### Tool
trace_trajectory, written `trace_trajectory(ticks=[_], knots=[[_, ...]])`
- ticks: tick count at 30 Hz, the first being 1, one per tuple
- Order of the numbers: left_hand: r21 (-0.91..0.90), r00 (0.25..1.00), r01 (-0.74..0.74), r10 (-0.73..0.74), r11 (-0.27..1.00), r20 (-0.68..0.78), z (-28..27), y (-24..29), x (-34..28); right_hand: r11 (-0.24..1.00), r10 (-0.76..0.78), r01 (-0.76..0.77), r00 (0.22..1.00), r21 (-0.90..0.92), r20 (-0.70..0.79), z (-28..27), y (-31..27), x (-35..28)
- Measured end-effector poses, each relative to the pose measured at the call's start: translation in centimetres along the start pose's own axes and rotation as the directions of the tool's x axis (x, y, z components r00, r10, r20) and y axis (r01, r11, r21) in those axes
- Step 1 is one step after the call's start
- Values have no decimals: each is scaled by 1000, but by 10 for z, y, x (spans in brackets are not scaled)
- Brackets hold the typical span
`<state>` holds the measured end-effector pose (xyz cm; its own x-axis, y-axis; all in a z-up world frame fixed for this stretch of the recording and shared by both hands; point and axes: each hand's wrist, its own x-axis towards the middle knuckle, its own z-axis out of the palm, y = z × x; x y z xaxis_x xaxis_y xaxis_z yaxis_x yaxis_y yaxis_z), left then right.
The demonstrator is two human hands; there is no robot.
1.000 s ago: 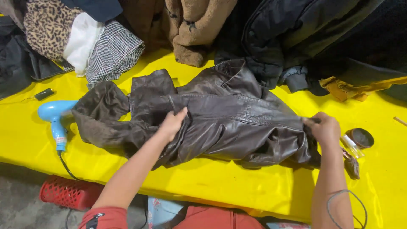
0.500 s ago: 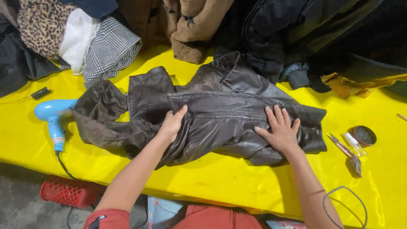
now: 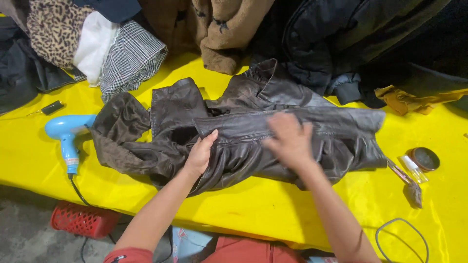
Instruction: Refining and smoothing the hem seams of a leather jacket using a liquid treatment and a hair dryer.
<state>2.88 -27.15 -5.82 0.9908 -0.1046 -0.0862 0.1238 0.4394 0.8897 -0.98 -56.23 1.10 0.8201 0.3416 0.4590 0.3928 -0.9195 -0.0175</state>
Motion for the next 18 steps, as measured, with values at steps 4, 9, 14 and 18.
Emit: trace_trajectory(ticks=[4,9,14,18], knots=[[-82,995,-32,39,996,87,11,15,-13,863,505,-482,807,-153,306,10,93,-18],[-45,997,13,-9,999,80,8,8,-22,720,680,-677,644,-151,352,37,109,-17],[56,983,-67,56,996,177,-15,-32,5,967,169,-146,981,208,-96,32,-50,21],[121,977,-84,58,989,205,18,11,-20,833,-345,349,934,430,-89,24,-120,47]])
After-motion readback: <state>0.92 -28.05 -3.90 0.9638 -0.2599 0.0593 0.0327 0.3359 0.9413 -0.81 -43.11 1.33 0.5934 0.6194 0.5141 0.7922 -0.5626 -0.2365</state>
